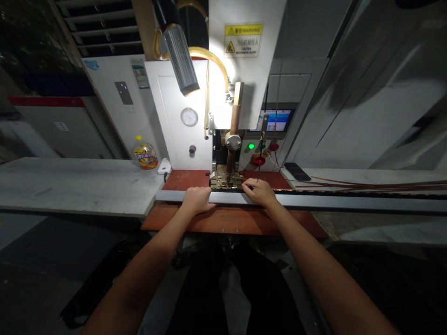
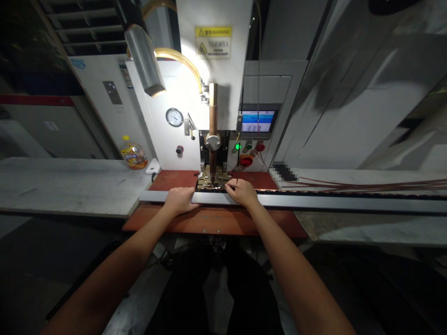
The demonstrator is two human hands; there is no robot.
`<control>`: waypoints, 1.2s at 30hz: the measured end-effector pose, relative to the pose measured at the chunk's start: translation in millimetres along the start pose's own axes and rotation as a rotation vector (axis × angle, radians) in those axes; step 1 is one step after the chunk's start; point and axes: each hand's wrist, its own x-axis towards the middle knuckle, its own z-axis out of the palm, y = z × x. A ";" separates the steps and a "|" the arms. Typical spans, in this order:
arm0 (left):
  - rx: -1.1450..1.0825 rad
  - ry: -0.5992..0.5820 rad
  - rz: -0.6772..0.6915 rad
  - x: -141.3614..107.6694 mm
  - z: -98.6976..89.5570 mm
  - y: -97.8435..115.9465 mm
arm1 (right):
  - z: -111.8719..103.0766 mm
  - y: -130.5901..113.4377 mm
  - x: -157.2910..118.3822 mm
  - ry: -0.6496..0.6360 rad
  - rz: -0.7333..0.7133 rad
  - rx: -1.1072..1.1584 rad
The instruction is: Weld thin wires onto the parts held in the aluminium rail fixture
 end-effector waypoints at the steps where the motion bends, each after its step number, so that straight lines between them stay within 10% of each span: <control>1: -0.001 -0.002 -0.002 -0.3 0.5 0.0 | -0.1 -0.2 -0.4 0.002 -0.001 -0.001; 36: -0.011 -0.020 -0.011 0.8 1.3 6.2 | -0.5 7.0 -4.8 0.013 -0.019 0.002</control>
